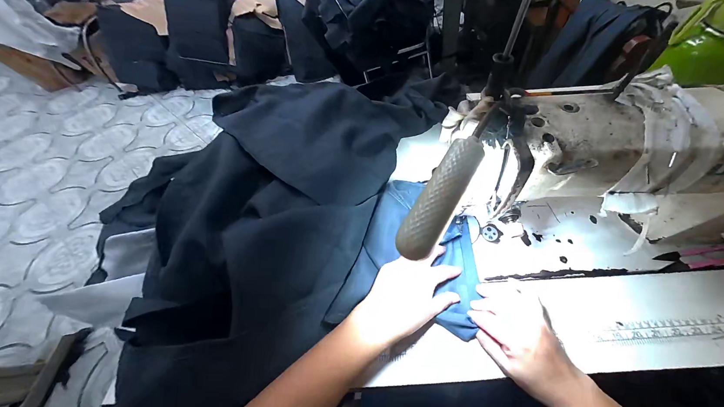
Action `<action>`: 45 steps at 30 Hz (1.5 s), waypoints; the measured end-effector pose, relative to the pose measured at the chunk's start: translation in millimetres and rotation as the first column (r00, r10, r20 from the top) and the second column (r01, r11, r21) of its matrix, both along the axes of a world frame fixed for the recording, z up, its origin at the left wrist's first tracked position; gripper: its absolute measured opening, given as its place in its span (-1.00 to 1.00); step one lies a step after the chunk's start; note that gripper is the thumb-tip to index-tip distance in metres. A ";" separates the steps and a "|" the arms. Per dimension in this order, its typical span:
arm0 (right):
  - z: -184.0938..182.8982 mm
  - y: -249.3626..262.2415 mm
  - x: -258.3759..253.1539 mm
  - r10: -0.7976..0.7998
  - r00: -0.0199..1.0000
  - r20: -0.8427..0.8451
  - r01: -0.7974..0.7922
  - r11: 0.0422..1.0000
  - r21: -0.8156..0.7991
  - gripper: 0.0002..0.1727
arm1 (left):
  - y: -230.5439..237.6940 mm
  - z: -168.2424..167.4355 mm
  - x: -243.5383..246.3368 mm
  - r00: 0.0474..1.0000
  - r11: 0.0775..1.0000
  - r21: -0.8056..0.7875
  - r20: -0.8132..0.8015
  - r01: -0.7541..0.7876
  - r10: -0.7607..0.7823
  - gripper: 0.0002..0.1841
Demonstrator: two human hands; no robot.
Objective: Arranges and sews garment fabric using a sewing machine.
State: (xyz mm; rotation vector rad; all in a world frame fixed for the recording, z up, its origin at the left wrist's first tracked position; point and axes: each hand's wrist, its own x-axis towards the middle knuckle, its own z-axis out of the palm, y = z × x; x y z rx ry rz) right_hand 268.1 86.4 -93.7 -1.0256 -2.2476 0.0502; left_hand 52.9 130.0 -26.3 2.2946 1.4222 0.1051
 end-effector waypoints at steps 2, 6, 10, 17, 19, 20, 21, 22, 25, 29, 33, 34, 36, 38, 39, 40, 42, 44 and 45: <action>0.5 4.0 2.3 0.025 1.000 0.000 -0.025 0.999 -0.035 -0.70 | -0.2 4.7 1.0 0.998 0.997 -0.064 -0.040 -0.044 0.042 -0.52; 12.4 17.7 2.3 0.022 0.997 0.074 -0.015 0.995 -0.099 -0.69 | 10.6 10.2 1.4 0.993 0.987 -0.134 -0.092 -0.087 0.075 -0.46; 25.6 39.3 -2.2 0.074 0.980 0.184 -0.049 0.989 -0.139 -0.71 | 28.7 7.1 -1.6 0.990 0.983 -0.143 -0.096 -0.112 0.099 -0.44; 57.2 78.9 -14.3 0.114 0.957 0.265 -0.013 0.936 -0.353 -0.77 | 62.1 -5.3 -1.3 0.988 0.980 -0.127 -0.003 -0.152 0.153 -0.49; 54.3 90.2 -11.9 0.106 0.969 0.224 0.004 0.897 -0.442 -0.73 | 66.9 -16.4 -1.0 0.980 0.978 -0.097 0.057 -0.184 0.190 -0.48; 47.0 95.8 -9.4 0.109 0.972 0.208 -0.008 0.902 -0.431 -0.71 | 66.4 -17.5 -1.0 0.977 0.979 -0.079 0.080 -0.190 0.196 -0.50; 39.4 98.9 -7.4 0.114 0.976 0.187 -0.028 0.910 -0.413 -0.70 | 62.9 -14.5 -2.1 0.977 0.982 -0.054 0.111 -0.179 0.184 -0.53; 34.2 99.1 -6.6 0.111 0.983 0.146 -0.041 0.910 -0.413 -0.69 | 56.4 -8.3 -5.5 0.970 0.988 -0.028 0.184 -0.155 0.157 -0.60; 28.1 97.2 -4.2 0.032 0.999 -0.028 -0.041 0.881 -0.472 -0.73 | 39.7 7.4 -23.9 0.846 0.989 -0.001 0.518 0.149 -0.127 -0.78; 38.9 96.7 -8.9 -0.171 0.982 -0.076 0.097 0.812 -0.575 -0.78 | 32.4 42.3 -36.7 0.983 0.939 -0.303 0.134 0.165 -0.129 -0.63; 38.3 94.9 -16.8 -0.161 0.984 -0.073 0.097 0.839 -0.536 -0.76 | 46.4 18.5 -19.2 0.955 0.972 -0.066 0.186 -0.224 0.232 -0.43; 35.1 95.2 -16.0 -0.149 0.984 -0.096 0.076 0.842 -0.533 -0.75 | 46.8 6.0 -14.7 0.925 0.979 0.016 0.330 -0.204 0.187 -0.47; 31.0 94.3 -14.0 -0.098 0.987 -0.129 0.021 0.868 -0.497 -0.75 | 46.9 3.7 -13.1 0.918 0.997 0.026 0.392 -0.073 0.057 -0.55; 28.2 93.8 -12.6 0.032 0.995 -0.099 -0.071 0.905 -0.419 -0.75 | 51.2 14.8 -26.4 0.938 0.996 -0.004 0.336 0.086 -0.080 -0.65; 27.2 93.2 -13.2 0.126 0.990 -0.062 -0.140 0.914 -0.382 -0.69 | 52.5 18.9 -36.2 0.930 0.986 -0.008 0.334 0.168 -0.156 -0.72; 27.8 92.3 -16.0 0.226 0.974 -0.019 -0.218 0.912 -0.347 -0.62 | 49.2 25.1 -45.8 0.920 0.972 -0.042 0.335 0.232 -0.205 -0.75; 39.9 87.9 -28.3 0.340 0.937 0.082 -0.288 0.883 -0.370 -0.42 | 30.8 41.3 -59.2 0.947 0.968 -0.122 0.266 0.220 -0.181 -0.68; 58.9 86.6 -42.6 0.357 0.921 0.155 -0.244 0.840 -0.484 -0.31 | 7.4 44.2 -59.8 0.983 0.995 -0.083 0.180 0.054 -0.038 -0.62; 68.1 90.5 -48.6 0.370 0.918 0.142 -0.254 0.824 -0.507 -0.35 | -1.7 37.5 -57.2 0.981 1.000 -0.018 0.192 -0.015 0.018 -0.60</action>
